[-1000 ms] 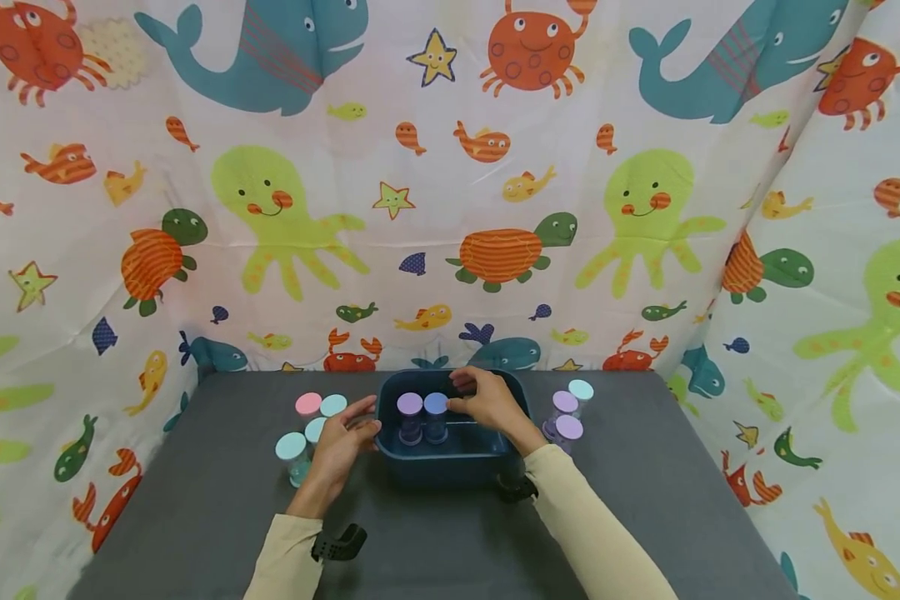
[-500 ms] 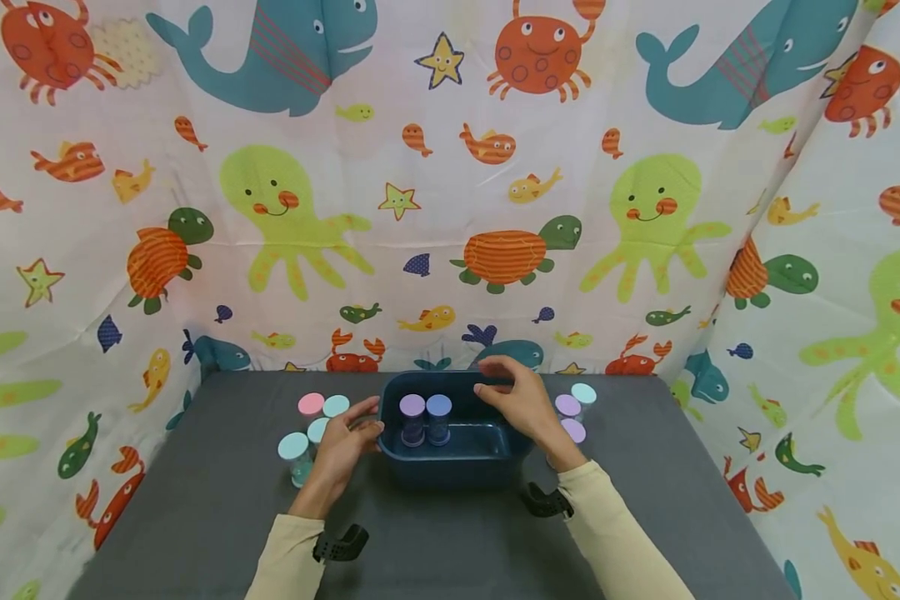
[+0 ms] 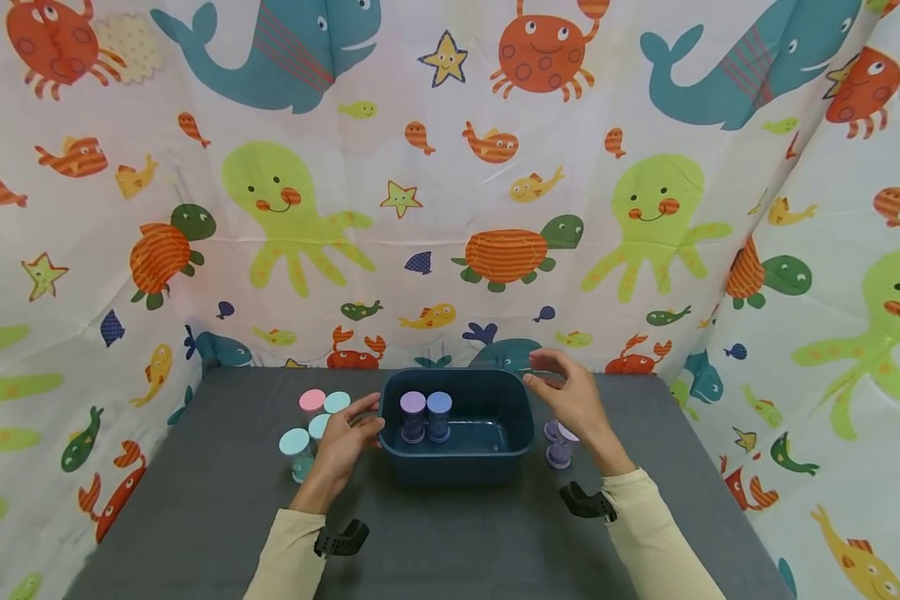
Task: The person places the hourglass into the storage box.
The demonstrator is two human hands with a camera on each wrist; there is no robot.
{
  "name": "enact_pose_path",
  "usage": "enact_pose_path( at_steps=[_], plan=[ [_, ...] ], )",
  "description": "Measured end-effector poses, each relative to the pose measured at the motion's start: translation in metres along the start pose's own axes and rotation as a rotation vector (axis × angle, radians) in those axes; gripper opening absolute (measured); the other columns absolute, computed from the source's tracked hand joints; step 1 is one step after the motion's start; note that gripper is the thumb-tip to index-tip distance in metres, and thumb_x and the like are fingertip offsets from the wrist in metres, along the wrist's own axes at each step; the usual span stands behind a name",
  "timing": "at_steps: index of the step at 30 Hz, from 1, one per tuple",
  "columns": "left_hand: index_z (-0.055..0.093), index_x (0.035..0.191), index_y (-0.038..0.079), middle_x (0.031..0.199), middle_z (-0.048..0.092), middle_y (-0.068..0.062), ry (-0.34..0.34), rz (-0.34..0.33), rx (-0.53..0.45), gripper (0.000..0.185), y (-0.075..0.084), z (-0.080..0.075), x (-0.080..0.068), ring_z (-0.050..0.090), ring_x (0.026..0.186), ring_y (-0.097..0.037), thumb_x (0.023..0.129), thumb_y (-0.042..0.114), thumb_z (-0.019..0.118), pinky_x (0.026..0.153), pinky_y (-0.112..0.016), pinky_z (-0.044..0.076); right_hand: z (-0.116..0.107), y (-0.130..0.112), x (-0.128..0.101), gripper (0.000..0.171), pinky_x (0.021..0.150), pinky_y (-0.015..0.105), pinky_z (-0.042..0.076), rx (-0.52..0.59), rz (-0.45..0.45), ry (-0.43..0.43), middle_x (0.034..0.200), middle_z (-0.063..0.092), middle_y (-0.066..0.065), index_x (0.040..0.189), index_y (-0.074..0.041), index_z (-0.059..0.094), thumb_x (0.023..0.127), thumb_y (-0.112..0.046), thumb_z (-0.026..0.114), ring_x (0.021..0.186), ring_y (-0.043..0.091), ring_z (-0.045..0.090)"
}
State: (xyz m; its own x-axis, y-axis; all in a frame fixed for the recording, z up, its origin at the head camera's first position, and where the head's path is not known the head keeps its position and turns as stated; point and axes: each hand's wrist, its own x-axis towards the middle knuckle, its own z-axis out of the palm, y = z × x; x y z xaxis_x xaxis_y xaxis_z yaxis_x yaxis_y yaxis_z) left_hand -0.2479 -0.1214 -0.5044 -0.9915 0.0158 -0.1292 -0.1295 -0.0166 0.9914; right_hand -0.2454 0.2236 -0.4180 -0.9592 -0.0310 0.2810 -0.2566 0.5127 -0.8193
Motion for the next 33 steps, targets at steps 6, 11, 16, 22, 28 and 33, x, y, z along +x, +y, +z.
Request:
enact_pose_path(
  at_steps=[6,11,16,22,28,33],
  plan=[
    [0.055,0.139,0.011,0.135,0.054,-0.017,0.007,0.0,-0.002,0.045,-0.002,0.0,0.0,0.06,0.094,-0.024,0.094,0.007,0.061,0.07,-0.026,0.056,-0.012,0.022,-0.008,0.039,0.098,0.048,0.051,-0.045,0.03,0.043,0.126,0.064,0.015,0.126,-0.009,0.059,0.091,-0.024,0.07,0.118,0.031,0.06],
    [0.055,0.138,0.011,0.136,0.054,-0.018,0.008,0.004,-0.012,0.045,-0.003,0.0,-0.001,0.061,0.094,-0.023,0.094,0.007,0.061,0.07,-0.026,0.056,-0.02,0.04,-0.018,0.041,0.093,0.037,0.055,-0.063,0.041,0.077,0.125,0.065,0.016,0.126,-0.006,0.06,0.091,-0.025,0.07,0.116,0.032,0.061],
    [0.056,0.138,0.011,0.135,0.055,-0.017,0.018,0.005,-0.014,0.044,-0.003,0.0,-0.002,0.061,0.094,-0.024,0.094,0.006,0.061,0.069,-0.026,0.056,-0.027,0.057,-0.028,0.04,0.084,0.008,0.048,-0.055,0.051,0.109,0.124,0.065,0.016,0.125,-0.008,0.06,0.091,-0.025,0.071,0.114,0.029,0.062],
    [0.055,0.138,0.011,0.136,0.054,-0.016,0.014,0.003,-0.018,0.045,-0.002,0.001,-0.002,0.057,0.105,-0.037,0.094,0.005,0.059,0.07,-0.025,0.055,-0.031,0.076,-0.038,0.036,0.081,0.003,0.044,-0.06,0.085,0.16,0.121,0.066,0.012,0.122,-0.009,0.061,0.09,-0.022,0.072,0.111,0.029,0.062],
    [0.056,0.138,0.011,0.136,0.054,-0.017,0.021,-0.001,-0.023,0.046,-0.003,0.0,-0.001,0.057,0.104,-0.036,0.093,0.006,0.062,0.069,-0.026,0.055,-0.027,0.089,-0.049,0.04,0.08,0.003,0.044,-0.095,0.122,0.191,0.12,0.067,0.012,0.123,-0.006,0.062,0.089,-0.025,0.073,0.106,0.014,0.062],
    [0.053,0.14,0.009,0.138,0.052,-0.019,0.003,0.014,-0.028,0.048,-0.004,0.0,0.0,0.061,0.095,-0.025,0.093,0.006,0.062,0.069,-0.025,0.055,-0.023,0.096,-0.056,0.045,0.08,0.003,0.043,-0.083,0.164,0.227,0.121,0.066,0.013,0.125,-0.006,0.061,0.088,-0.028,0.074,0.104,0.004,0.058]
  ],
)
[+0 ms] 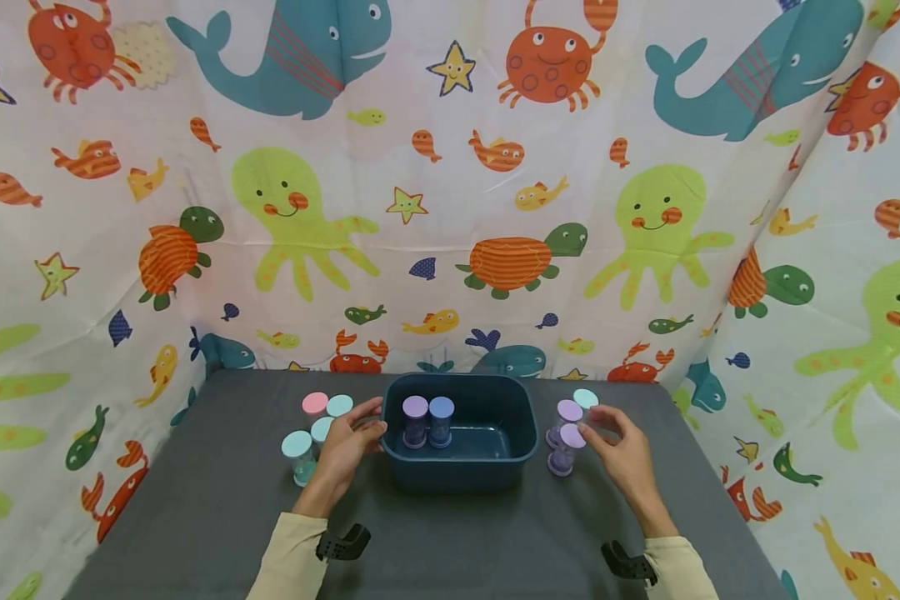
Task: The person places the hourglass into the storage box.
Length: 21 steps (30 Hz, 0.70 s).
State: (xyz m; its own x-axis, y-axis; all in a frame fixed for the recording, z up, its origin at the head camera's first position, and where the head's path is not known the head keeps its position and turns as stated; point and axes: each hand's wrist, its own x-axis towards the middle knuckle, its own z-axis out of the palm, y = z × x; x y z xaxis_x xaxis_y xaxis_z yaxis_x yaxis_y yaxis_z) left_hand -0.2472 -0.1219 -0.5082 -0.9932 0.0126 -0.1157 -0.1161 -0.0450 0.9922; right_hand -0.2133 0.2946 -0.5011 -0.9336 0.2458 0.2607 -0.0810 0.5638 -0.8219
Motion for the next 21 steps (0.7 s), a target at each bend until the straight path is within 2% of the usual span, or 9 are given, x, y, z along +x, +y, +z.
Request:
enact_pose_path(
  at_steps=[4,7,9,14,17,18,21],
  plan=[
    [0.053,0.14,0.008,0.137,0.051,-0.02,-0.006,0.005,-0.003,0.048,0.001,0.0,-0.001,0.061,0.087,-0.016,0.093,0.006,0.062,0.069,-0.025,0.055,0.003,0.005,-0.005,0.053,0.08,0.003,0.043,-0.004,0.036,-0.022,0.127,0.062,0.014,0.13,-0.008,0.057,0.088,-0.035,0.073,0.114,0.019,0.058],
    [0.053,0.14,0.007,0.137,0.051,-0.021,-0.005,0.01,-0.009,0.048,0.002,0.0,0.0,0.061,0.089,-0.017,0.093,0.006,0.062,0.068,-0.025,0.055,0.006,0.009,-0.008,0.057,0.08,0.003,0.042,0.005,0.048,-0.037,0.131,0.06,0.016,0.132,-0.007,0.054,0.087,-0.035,0.074,0.119,0.029,0.057],
    [0.053,0.14,0.007,0.137,0.051,-0.021,-0.01,0.008,-0.015,0.048,0.002,0.001,0.0,0.061,0.09,-0.017,0.093,0.006,0.063,0.068,-0.024,0.055,0.008,0.011,-0.01,0.058,0.081,0.003,0.042,0.017,0.056,-0.035,0.132,0.059,0.017,0.133,-0.006,0.054,0.086,-0.033,0.075,0.121,0.031,0.056],
    [0.053,0.14,0.007,0.137,0.051,-0.021,-0.013,0.003,-0.009,0.048,0.002,0.001,0.0,0.06,0.085,-0.012,0.093,0.005,0.063,0.068,-0.024,0.054,0.012,0.018,-0.013,0.059,0.085,0.009,0.047,0.046,0.073,-0.028,0.133,0.059,0.017,0.133,-0.004,0.054,0.085,-0.028,0.077,0.119,0.025,0.055],
    [0.054,0.14,0.008,0.137,0.052,-0.019,-0.006,-0.002,-0.002,0.047,0.002,0.001,0.0,0.06,0.086,-0.013,0.093,0.006,0.062,0.069,-0.025,0.055,0.015,0.022,-0.014,0.06,0.087,0.013,0.049,0.051,0.077,-0.03,0.132,0.06,0.016,0.133,-0.004,0.054,0.085,-0.028,0.078,0.11,0.006,0.055],
    [0.053,0.14,0.008,0.137,0.051,-0.019,-0.007,-0.003,0.001,0.047,0.002,0.001,0.0,0.06,0.087,-0.013,0.093,0.006,0.062,0.069,-0.025,0.055,0.015,0.024,-0.014,0.06,0.086,0.012,0.049,0.054,0.079,-0.032,0.131,0.06,0.016,0.133,-0.004,0.054,0.084,-0.028,0.078,0.109,0.003,0.055],
    [0.052,0.141,0.008,0.139,0.051,-0.019,-0.006,-0.002,0.01,0.048,0.001,0.0,0.0,0.06,0.09,-0.015,0.094,0.007,0.061,0.07,-0.025,0.055,0.019,0.027,-0.015,0.06,0.086,0.011,0.048,0.058,0.087,-0.042,0.131,0.06,0.015,0.134,-0.005,0.053,0.084,-0.028,0.078,0.109,0.004,0.056]
  ],
)
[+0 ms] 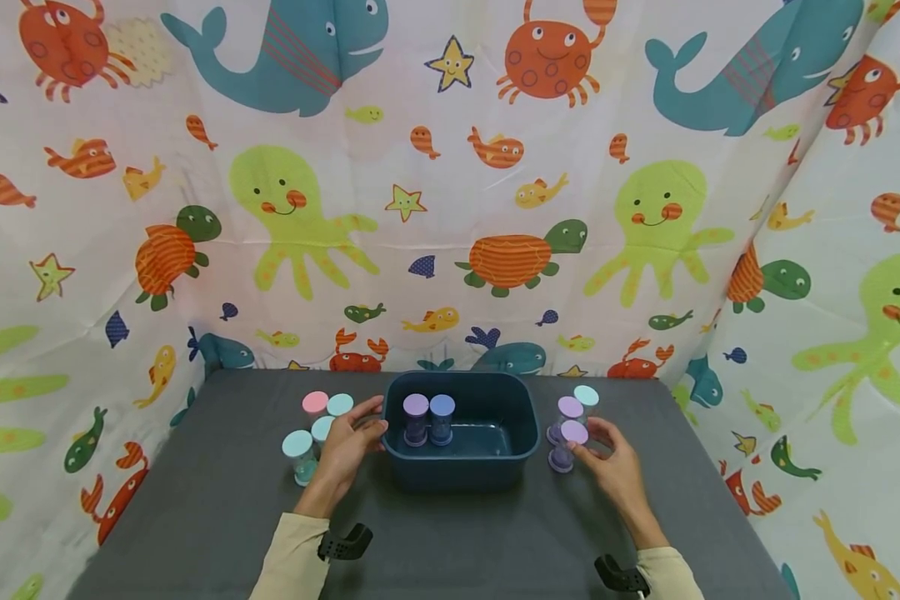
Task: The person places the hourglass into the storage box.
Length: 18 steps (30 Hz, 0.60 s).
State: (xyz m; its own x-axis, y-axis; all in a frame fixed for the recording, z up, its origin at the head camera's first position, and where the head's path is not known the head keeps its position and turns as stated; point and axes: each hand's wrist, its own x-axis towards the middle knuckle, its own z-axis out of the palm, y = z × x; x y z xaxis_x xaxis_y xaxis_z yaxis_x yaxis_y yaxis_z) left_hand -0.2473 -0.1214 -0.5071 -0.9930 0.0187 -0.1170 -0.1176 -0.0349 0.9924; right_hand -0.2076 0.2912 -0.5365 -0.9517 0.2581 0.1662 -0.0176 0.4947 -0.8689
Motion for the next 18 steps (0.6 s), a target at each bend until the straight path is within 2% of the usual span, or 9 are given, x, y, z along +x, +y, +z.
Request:
enact_pose_path(
  at_steps=[4,9,13,18],
  plan=[
    [0.052,0.141,0.008,0.137,0.051,-0.018,0.001,0.005,-0.005,0.048,-0.001,0.0,0.002,0.06,0.09,-0.016,0.094,0.007,0.061,0.07,-0.026,0.055,0.004,0.001,0.0,0.059,0.083,0.006,0.046,0.022,0.011,-0.01,0.132,0.059,0.015,0.134,-0.004,0.053,0.083,-0.024,0.079,0.119,0.026,0.056],
    [0.052,0.141,0.007,0.135,0.053,-0.016,0.006,0.009,-0.01,0.048,-0.002,0.0,0.002,0.061,0.088,-0.014,0.094,0.006,0.062,0.069,-0.025,0.055,0.007,0.003,0.001,0.063,0.081,0.002,0.042,0.037,0.035,-0.021,0.135,0.056,0.018,0.137,-0.004,0.049,0.084,-0.02,0.078,0.121,0.029,0.054],
    [0.053,0.14,0.008,0.136,0.052,-0.017,0.009,0.0,-0.011,0.048,-0.002,-0.001,0.001,0.06,0.088,-0.014,0.094,0.007,0.062,0.069,-0.025,0.055,0.01,0.006,0.003,0.065,0.08,0.002,0.042,0.043,0.053,-0.011,0.135,0.056,0.018,0.139,-0.004,0.048,0.084,-0.02,0.079,0.118,0.023,0.054],
    [0.054,0.139,0.009,0.138,0.051,-0.02,0.005,0.008,-0.021,0.046,-0.001,-0.001,0.0,0.06,0.089,-0.015,0.094,0.007,0.062,0.069,-0.025,0.055,0.012,0.008,0.003,0.062,0.079,0.002,0.043,0.076,0.062,0.002,0.134,0.058,0.017,0.137,-0.004,0.051,0.083,-0.02,0.079,0.105,0.0,0.053]
  ],
)
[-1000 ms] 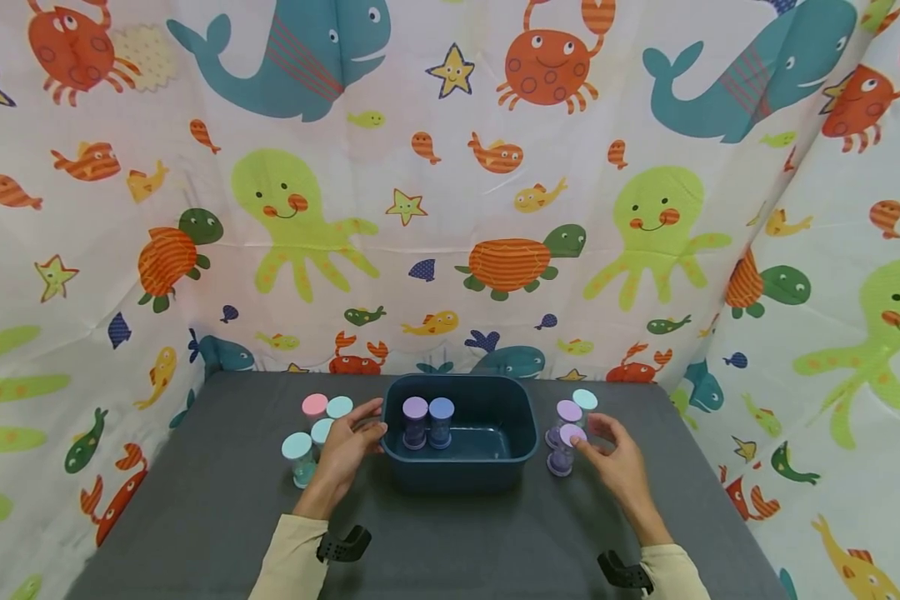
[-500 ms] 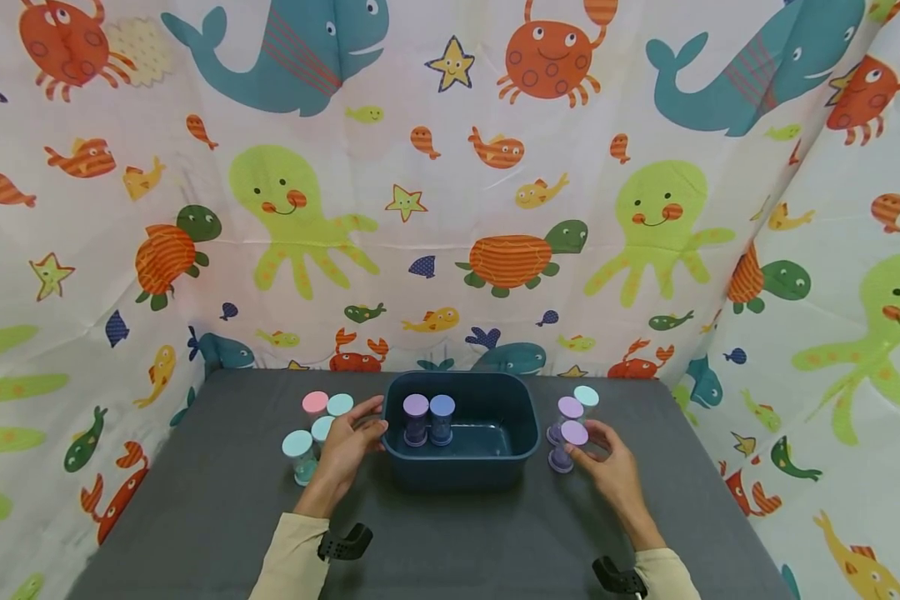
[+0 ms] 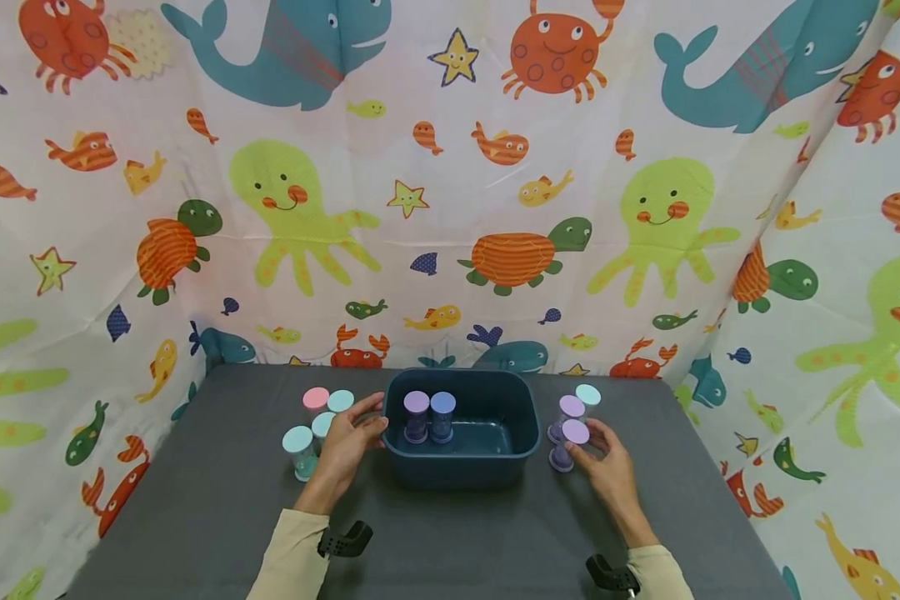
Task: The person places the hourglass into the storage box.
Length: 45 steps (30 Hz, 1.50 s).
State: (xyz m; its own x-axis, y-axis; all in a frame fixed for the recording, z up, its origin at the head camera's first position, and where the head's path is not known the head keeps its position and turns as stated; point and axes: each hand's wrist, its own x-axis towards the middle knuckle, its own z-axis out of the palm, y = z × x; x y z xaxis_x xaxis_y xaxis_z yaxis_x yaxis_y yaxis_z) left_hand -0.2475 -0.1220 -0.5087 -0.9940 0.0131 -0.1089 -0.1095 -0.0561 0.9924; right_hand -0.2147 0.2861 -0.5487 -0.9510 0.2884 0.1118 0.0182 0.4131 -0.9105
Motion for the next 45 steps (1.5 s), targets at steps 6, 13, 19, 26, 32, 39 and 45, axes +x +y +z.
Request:
enact_pose_path(
  at_steps=[6,13,19,26,32,39,45],
  plan=[
    [0.055,0.138,0.009,0.137,0.051,-0.02,-0.018,-0.001,-0.012,0.046,0.001,0.002,0.001,0.06,0.092,-0.02,0.093,0.005,0.061,0.068,-0.024,0.055,0.0,0.001,-0.002,0.055,0.078,0.002,0.044,0.047,-0.001,0.023,0.129,0.059,0.021,0.132,-0.001,0.053,0.085,-0.016,0.077,0.097,-0.009,0.051],
    [0.056,0.138,0.008,0.136,0.052,-0.021,0.002,0.008,-0.013,0.046,0.0,0.004,0.0,0.06,0.092,-0.02,0.093,0.005,0.062,0.068,-0.024,0.054,0.0,0.002,-0.003,0.053,0.08,0.003,0.044,0.07,0.013,0.022,0.129,0.06,0.021,0.13,-0.001,0.053,0.085,-0.015,0.077,0.096,-0.011,0.053],
    [0.055,0.138,0.009,0.135,0.052,-0.019,-0.011,0.0,-0.014,0.046,-0.001,0.006,-0.004,0.061,0.087,-0.014,0.093,0.004,0.062,0.068,-0.025,0.055,-0.004,-0.003,-0.008,0.052,0.077,0.003,0.045,0.072,0.036,0.034,0.127,0.06,0.02,0.128,-0.001,0.054,0.083,-0.013,0.078,0.093,-0.011,0.053],
    [0.056,0.137,0.009,0.133,0.054,-0.018,-0.003,0.012,-0.007,0.045,-0.001,0.003,-0.003,0.061,0.086,-0.013,0.093,0.004,0.061,0.068,-0.025,0.055,-0.003,-0.017,-0.013,0.054,0.077,0.005,0.046,0.071,0.05,0.018,0.13,0.06,0.018,0.129,-0.004,0.054,0.084,-0.021,0.078,0.097,-0.006,0.054],
    [0.056,0.137,0.008,0.133,0.054,-0.019,0.002,0.009,-0.009,0.046,-0.002,0.001,-0.003,0.061,0.087,-0.014,0.092,0.004,0.063,0.068,-0.024,0.055,-0.004,-0.033,-0.017,0.055,0.078,0.005,0.047,0.103,0.039,0.025,0.13,0.059,0.019,0.13,-0.003,0.054,0.084,-0.019,0.078,0.096,-0.007,0.054],
    [0.055,0.138,0.008,0.135,0.053,-0.021,0.006,0.007,-0.007,0.046,-0.003,-0.001,-0.003,0.062,0.091,-0.019,0.093,0.004,0.062,0.068,-0.024,0.055,-0.009,-0.056,-0.021,0.055,0.081,0.003,0.046,0.118,-0.014,0.019,0.13,0.059,0.018,0.131,-0.002,0.054,0.084,-0.018,0.078,0.097,-0.006,0.054],
    [0.054,0.139,0.008,0.137,0.052,-0.02,-0.002,0.01,-0.002,0.046,0.001,-0.001,-0.001,0.061,0.091,-0.019,0.094,0.005,0.061,0.069,-0.024,0.055,-0.011,-0.072,-0.019,0.052,0.082,0.005,0.047,0.11,-0.042,0.028,0.126,0.06,0.014,0.129,-0.005,0.055,0.085,-0.02,0.077,0.098,-0.004,0.056]
  ],
)
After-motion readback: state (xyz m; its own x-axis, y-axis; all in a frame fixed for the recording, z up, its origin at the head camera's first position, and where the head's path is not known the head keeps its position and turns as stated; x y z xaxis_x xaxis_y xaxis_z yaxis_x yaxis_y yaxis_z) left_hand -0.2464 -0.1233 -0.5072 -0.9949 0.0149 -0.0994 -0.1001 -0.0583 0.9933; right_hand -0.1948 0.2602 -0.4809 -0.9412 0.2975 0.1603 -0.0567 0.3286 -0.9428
